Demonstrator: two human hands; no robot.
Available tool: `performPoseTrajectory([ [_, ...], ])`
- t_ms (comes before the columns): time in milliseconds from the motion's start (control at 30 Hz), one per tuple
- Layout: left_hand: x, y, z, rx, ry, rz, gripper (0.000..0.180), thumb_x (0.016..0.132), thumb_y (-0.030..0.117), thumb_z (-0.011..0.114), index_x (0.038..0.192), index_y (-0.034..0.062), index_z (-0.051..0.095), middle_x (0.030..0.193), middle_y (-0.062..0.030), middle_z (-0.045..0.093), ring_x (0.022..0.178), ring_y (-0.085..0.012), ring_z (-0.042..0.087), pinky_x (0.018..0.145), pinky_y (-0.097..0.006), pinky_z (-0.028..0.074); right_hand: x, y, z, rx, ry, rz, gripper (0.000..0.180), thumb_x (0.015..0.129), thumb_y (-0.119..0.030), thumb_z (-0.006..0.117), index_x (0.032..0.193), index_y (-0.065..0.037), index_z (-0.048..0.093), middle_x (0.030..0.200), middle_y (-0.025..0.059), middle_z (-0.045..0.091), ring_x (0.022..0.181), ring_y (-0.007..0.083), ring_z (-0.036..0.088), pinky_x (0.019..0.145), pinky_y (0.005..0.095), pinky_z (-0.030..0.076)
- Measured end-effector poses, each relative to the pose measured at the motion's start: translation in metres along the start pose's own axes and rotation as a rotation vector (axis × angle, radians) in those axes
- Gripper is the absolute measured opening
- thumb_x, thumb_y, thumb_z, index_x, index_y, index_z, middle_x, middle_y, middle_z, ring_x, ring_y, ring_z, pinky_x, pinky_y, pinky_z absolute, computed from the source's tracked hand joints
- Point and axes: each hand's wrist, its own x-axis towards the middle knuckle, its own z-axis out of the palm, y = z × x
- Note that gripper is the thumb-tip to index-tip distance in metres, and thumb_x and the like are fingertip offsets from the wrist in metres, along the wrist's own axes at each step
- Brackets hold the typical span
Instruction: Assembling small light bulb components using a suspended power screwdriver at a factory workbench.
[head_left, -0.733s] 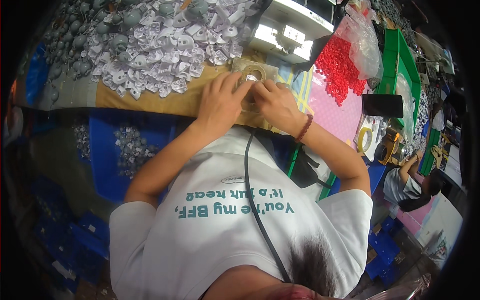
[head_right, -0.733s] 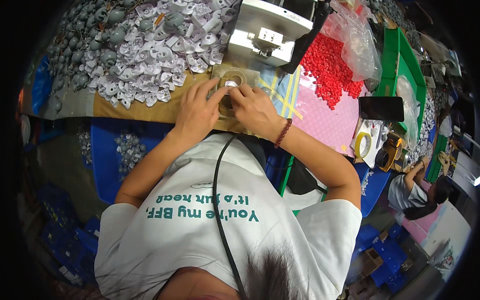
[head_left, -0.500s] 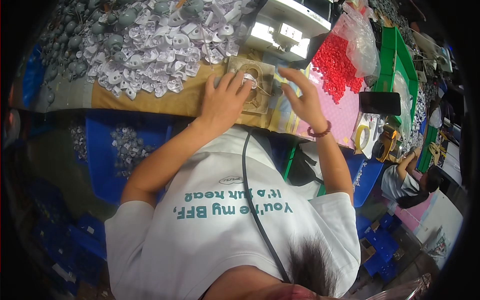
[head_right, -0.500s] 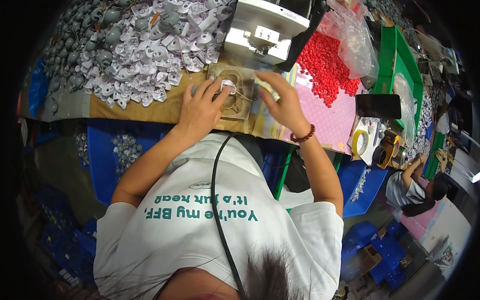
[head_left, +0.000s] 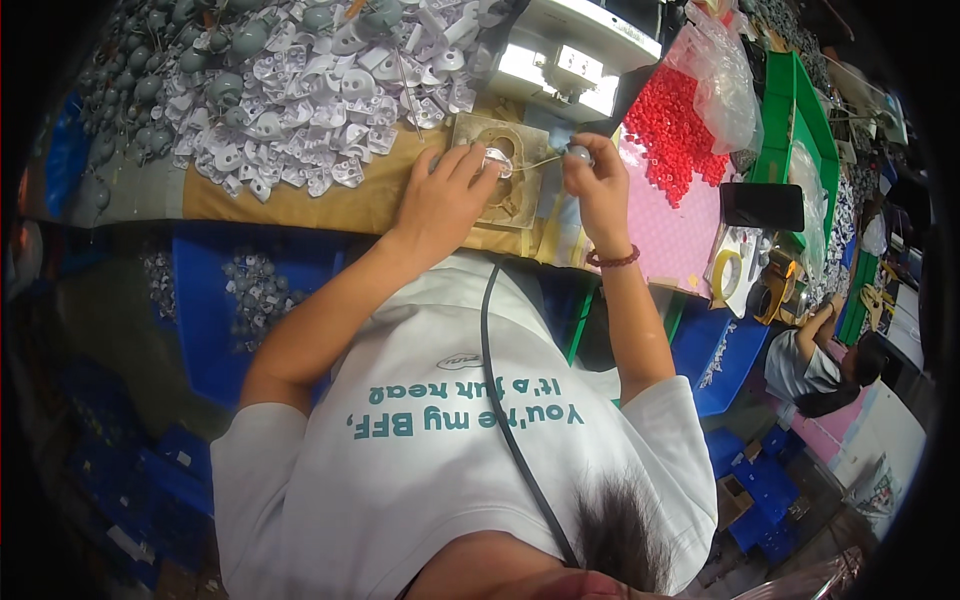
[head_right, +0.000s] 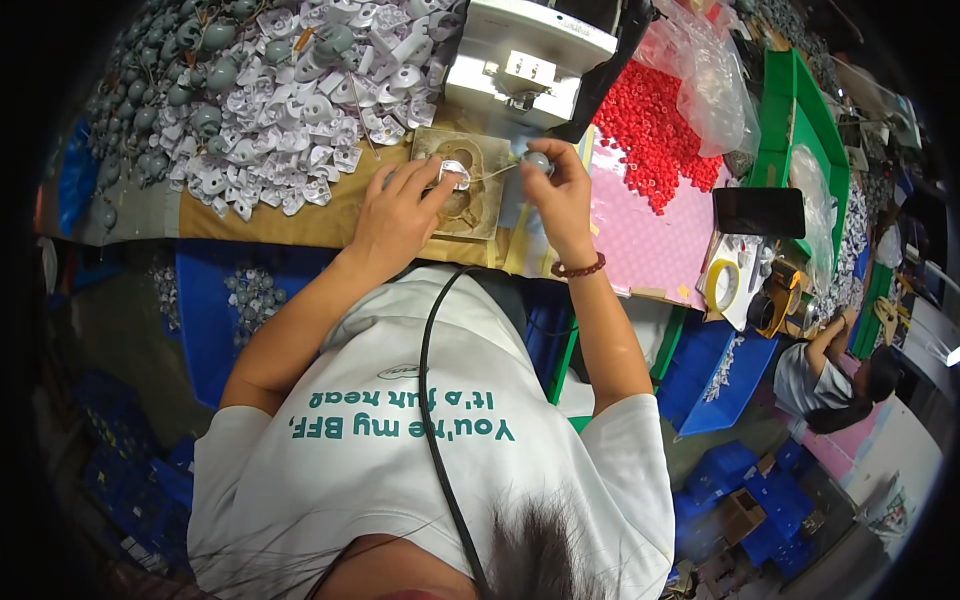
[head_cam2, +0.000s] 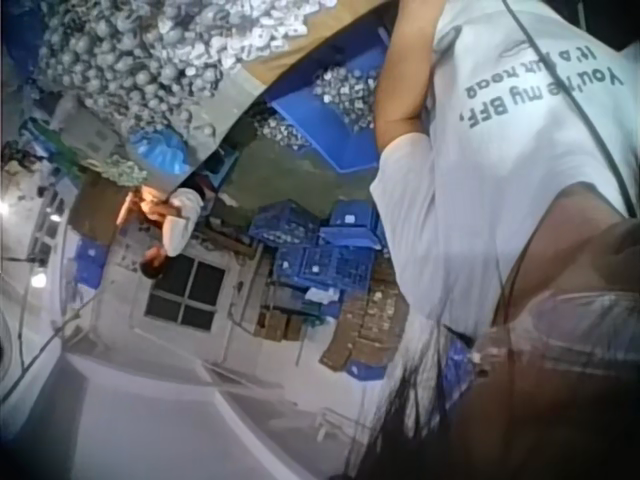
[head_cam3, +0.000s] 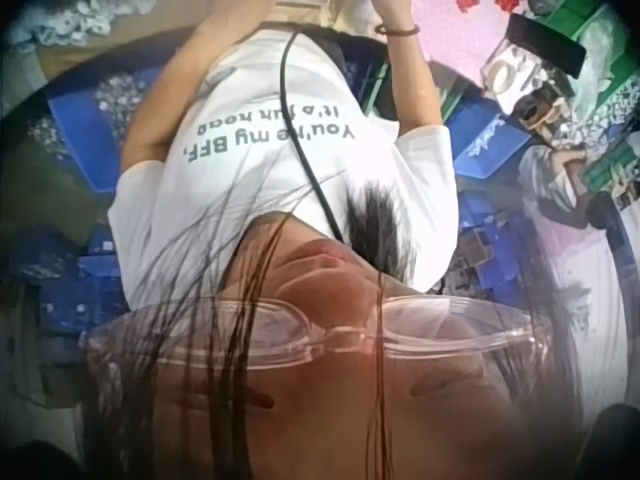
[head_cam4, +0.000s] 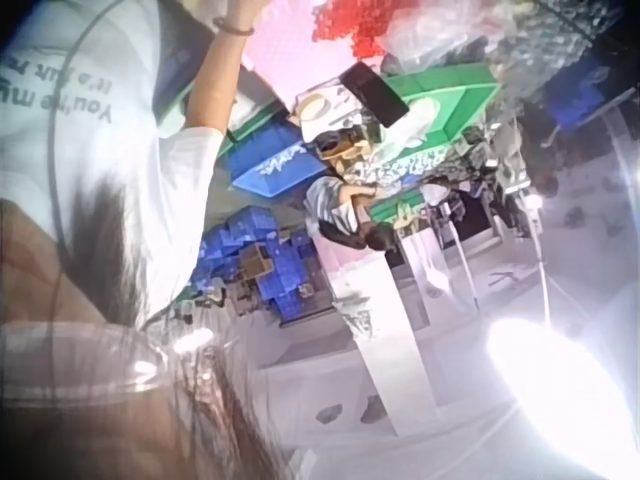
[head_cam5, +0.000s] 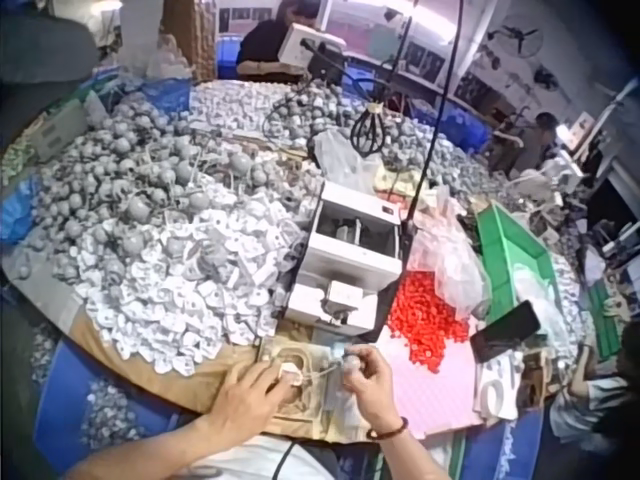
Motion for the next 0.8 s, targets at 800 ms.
performPoseTrajectory([
  [800,0.005,-0.007,-0.008,-0.109,0.062,0.052,0.031,0.071,0.006,0.069,0.102,0.0043,0.065,0.123,-0.0138,0.06,0.116,-0.0284,0.056,0.096,-0.042,0.043,0.01,-0.013,0.04,-0.686,-0.226,-0.227,0.029,0.078,-0.015,0.082,0.097,0.002,0.068,0.075,0.0064,0.069,0.067,0.0107,0.063,0.062,0.0251,0.05],
])
